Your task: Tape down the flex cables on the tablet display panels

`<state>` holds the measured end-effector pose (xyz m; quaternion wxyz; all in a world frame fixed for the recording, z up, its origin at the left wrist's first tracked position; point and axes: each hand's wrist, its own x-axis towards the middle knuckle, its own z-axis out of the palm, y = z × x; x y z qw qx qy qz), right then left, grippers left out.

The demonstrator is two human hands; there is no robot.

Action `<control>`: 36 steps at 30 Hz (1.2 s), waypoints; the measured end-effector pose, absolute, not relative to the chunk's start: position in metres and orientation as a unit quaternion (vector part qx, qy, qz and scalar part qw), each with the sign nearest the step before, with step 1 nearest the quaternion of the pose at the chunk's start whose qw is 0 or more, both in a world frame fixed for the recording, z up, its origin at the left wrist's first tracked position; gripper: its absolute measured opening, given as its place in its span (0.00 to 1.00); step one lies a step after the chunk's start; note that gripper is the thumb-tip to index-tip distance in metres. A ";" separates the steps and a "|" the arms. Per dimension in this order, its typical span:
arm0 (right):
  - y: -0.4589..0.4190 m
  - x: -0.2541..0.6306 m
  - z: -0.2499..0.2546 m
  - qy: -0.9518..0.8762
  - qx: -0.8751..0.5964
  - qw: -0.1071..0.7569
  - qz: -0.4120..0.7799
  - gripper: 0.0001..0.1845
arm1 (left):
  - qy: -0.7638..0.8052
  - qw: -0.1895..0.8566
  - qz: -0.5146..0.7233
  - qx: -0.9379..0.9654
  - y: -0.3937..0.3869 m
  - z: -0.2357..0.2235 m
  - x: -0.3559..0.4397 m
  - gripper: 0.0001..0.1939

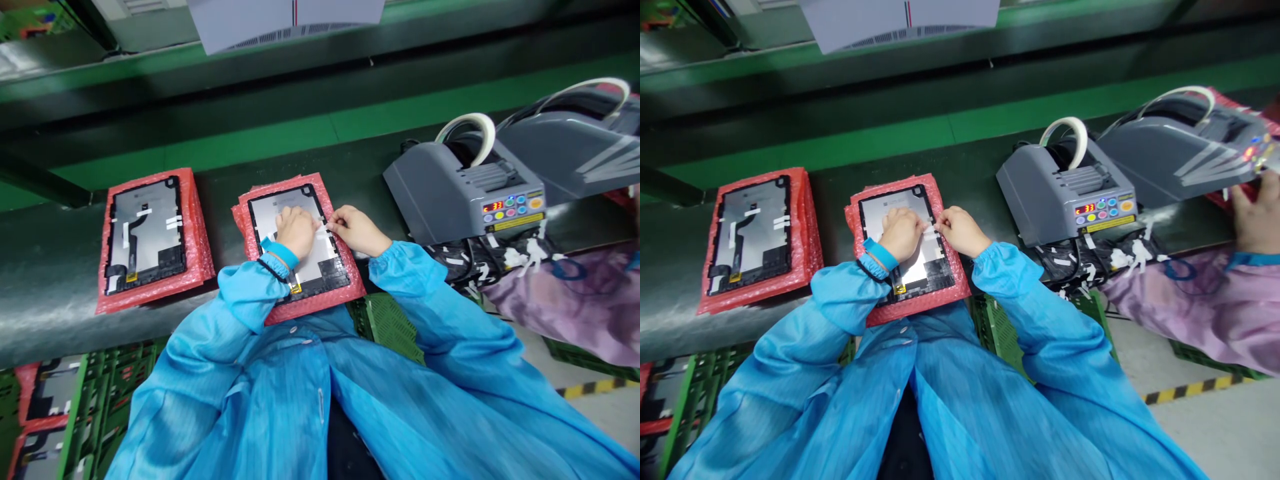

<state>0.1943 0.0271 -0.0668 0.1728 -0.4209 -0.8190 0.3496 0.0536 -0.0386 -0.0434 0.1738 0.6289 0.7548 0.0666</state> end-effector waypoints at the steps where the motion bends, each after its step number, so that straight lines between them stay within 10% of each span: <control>1: 0.027 0.194 -0.067 -0.821 -0.420 0.170 0.348 0.06 | 0.754 0.172 0.064 0.631 -0.039 -0.043 0.054 0.15; 26: 0.035 0.200 -0.059 -0.550 -0.519 0.053 0.651 0.20 | 0.776 0.163 0.110 0.599 -0.038 -0.041 0.044 0.12; 36: 0.016 0.199 -0.063 -0.715 -0.527 0.170 0.427 0.11 | 0.847 0.092 0.084 0.517 -0.118 -0.032 -0.016 0.10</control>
